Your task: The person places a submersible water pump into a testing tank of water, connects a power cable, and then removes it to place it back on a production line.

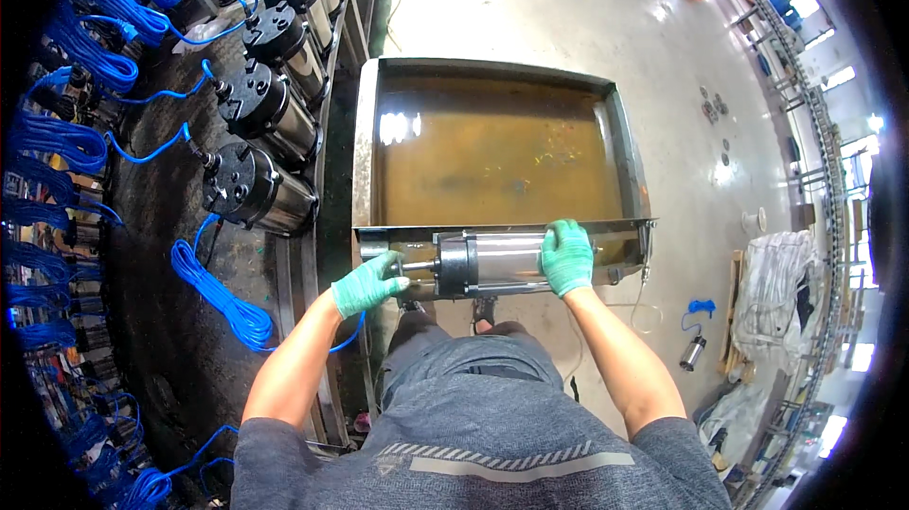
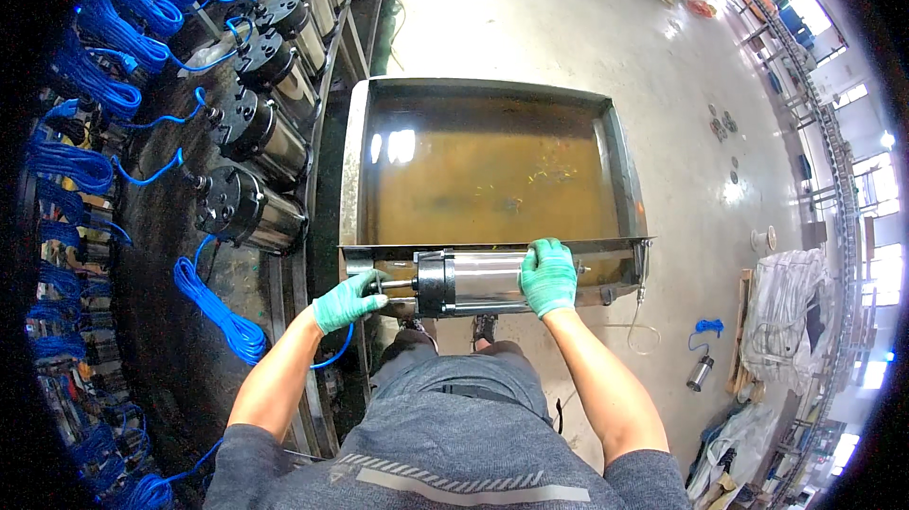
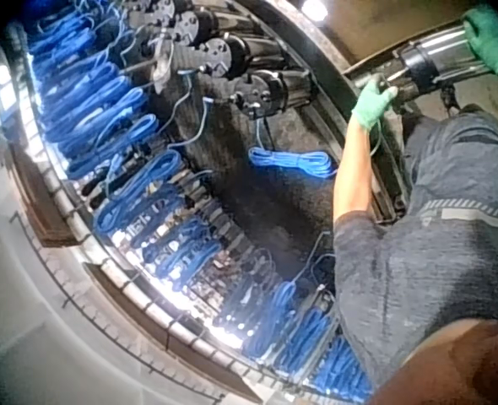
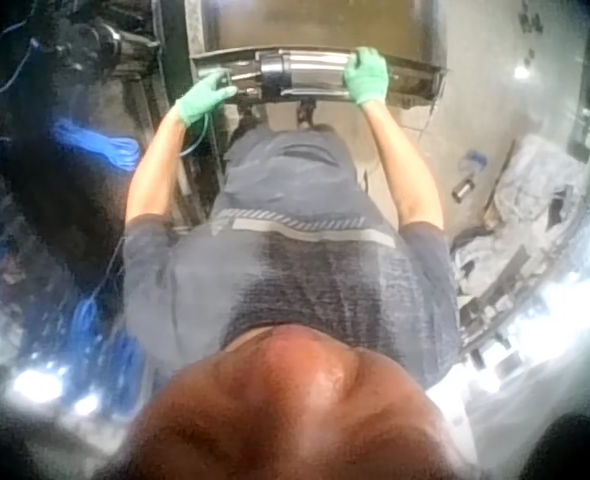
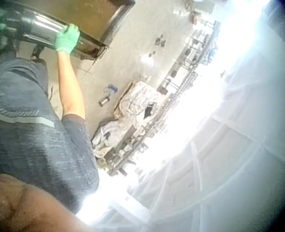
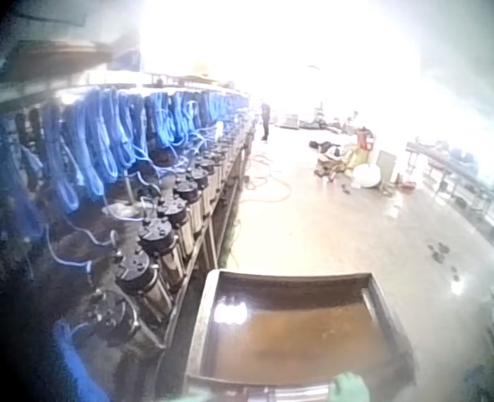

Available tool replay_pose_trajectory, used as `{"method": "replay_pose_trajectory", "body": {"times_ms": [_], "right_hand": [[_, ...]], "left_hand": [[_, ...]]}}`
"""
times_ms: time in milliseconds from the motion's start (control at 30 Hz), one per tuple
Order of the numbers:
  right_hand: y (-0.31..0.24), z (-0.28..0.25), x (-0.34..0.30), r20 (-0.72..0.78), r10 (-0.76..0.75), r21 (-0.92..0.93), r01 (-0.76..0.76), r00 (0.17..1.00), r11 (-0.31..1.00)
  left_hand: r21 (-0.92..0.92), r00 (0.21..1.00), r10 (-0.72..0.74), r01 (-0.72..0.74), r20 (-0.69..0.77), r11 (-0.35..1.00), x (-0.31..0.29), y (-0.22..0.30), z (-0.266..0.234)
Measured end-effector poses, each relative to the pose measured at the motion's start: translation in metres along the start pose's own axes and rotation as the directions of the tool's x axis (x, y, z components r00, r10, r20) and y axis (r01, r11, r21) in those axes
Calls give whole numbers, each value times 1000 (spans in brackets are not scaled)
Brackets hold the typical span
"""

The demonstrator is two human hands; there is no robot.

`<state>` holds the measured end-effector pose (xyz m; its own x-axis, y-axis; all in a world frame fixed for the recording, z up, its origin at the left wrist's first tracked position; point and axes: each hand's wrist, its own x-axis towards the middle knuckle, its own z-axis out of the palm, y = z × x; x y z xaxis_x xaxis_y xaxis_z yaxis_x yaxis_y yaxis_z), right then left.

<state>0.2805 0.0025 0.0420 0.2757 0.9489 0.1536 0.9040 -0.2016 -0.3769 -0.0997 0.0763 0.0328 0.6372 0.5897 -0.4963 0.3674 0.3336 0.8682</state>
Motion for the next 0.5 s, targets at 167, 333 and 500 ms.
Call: {"method": "replay_pose_trajectory", "body": {"times_ms": [167, 333, 500], "right_hand": [[-2, -1, 1, -22, -26, 4, 26, 999, 1000], [-1, 0, 0, -19, -19, 6, 19, 1000, 1000], [-2, -1, 1, -8, -14, 7, 14, 1000, 1000]], "left_hand": [[270, 972, 139, -84, -190, 959, 11, -16, 10], [4, 988, 83, -83, -131, 997, 7, -16, 11], [125, 944, 313, -299, -109, 946, 7, -22, 8]]}}
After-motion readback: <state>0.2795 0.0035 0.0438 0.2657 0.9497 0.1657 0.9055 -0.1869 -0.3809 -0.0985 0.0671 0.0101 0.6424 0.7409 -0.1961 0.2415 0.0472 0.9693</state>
